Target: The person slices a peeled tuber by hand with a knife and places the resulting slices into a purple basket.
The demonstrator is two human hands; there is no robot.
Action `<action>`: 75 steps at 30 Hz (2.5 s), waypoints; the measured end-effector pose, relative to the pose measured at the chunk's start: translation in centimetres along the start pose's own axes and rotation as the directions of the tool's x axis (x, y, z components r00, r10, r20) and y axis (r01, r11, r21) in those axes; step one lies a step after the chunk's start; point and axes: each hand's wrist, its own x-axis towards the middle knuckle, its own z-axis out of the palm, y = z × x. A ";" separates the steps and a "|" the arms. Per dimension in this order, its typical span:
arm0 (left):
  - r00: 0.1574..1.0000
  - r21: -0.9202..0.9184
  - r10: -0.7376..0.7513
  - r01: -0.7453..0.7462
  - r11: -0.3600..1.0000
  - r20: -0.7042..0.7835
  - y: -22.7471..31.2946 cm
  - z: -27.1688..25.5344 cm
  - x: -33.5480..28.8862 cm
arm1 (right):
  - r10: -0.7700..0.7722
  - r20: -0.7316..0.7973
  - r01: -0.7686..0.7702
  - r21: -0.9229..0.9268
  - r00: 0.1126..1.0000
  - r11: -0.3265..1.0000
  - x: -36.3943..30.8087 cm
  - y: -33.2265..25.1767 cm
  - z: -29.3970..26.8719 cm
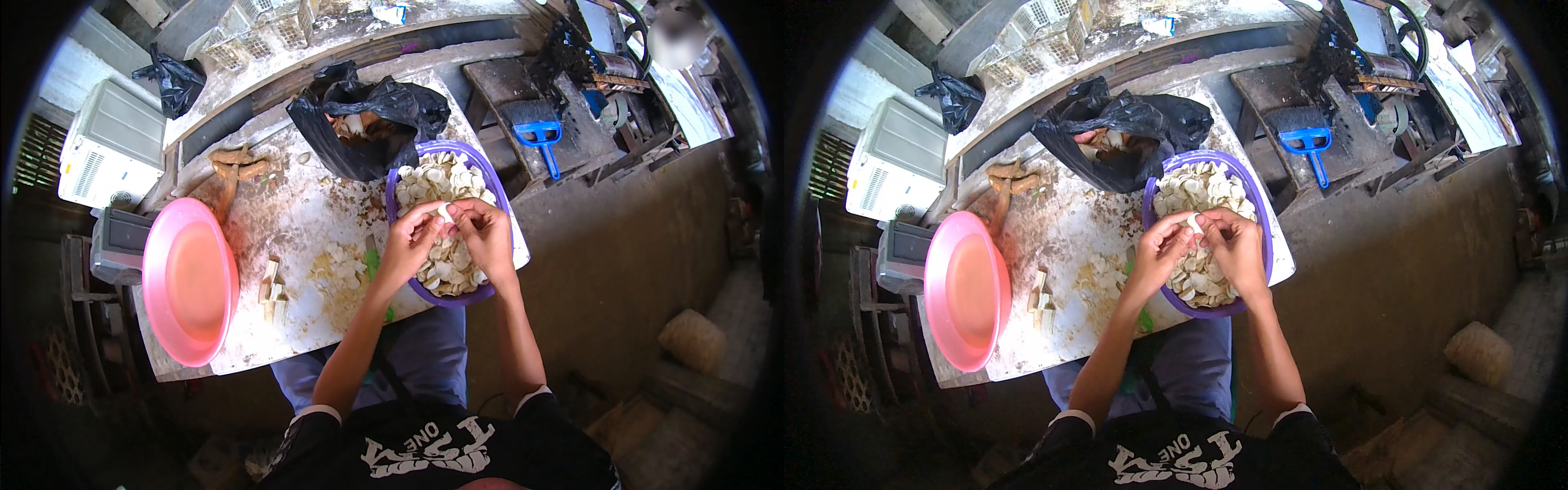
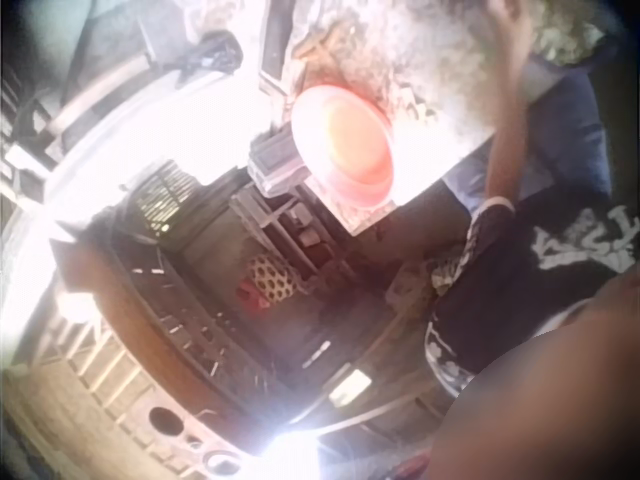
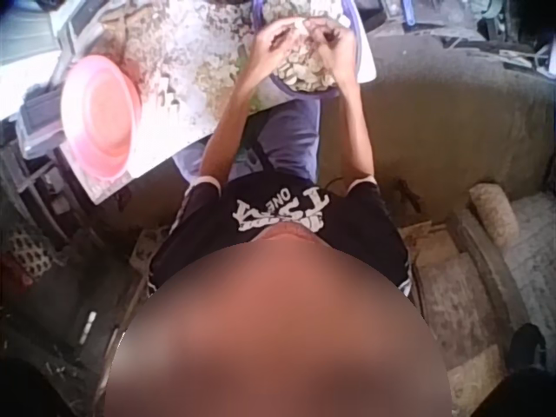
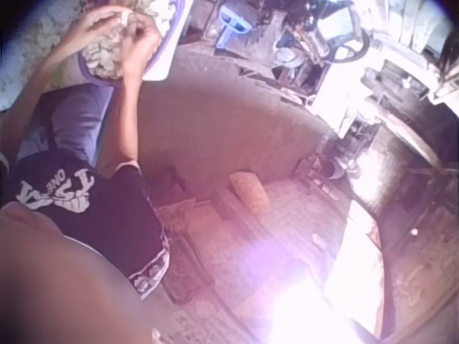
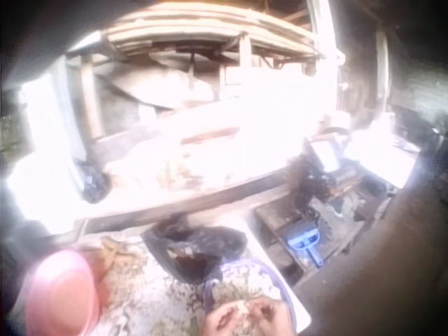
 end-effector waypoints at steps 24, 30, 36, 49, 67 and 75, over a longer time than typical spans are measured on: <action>0.938 0.920 0.327 -0.225 0.320 0.116 -0.8 -0.9 -0.7 | -0.417 0.030 0.326 -0.676 0.908 0.661 2.7 1.4 1.1; 0.941 0.919 0.268 -0.282 0.277 0.208 -1.8 -1.4 -1.6 | -0.343 0.071 0.306 -0.644 0.937 0.702 -3.2 1.2 1.0; 0.934 0.913 0.309 -0.274 0.303 0.178 -2.3 -1.2 0.9 | -0.320 0.066 0.285 -0.641 0.945 0.712 -5.3 1.2 1.2; 0.906 0.710 0.330 -0.048 0.703 -0.265 -1.3 -3.3 -4.4 | -0.471 0.063 0.413 -0.591 0.880 0.692 -2.3 -0.4 3.2; 0.953 0.812 0.135 0.151 0.564 -0.271 -5.6 -5.7 -5.3 | -0.025 0.563 0.486 -0.689 0.826 0.537 3.0 5.8 7.4; 0.919 0.818 0.258 0.106 0.565 -0.298 -6.8 -5.3 -3.0 | -0.226 0.480 0.509 -0.615 0.848 0.602 2.7 6.7 6.5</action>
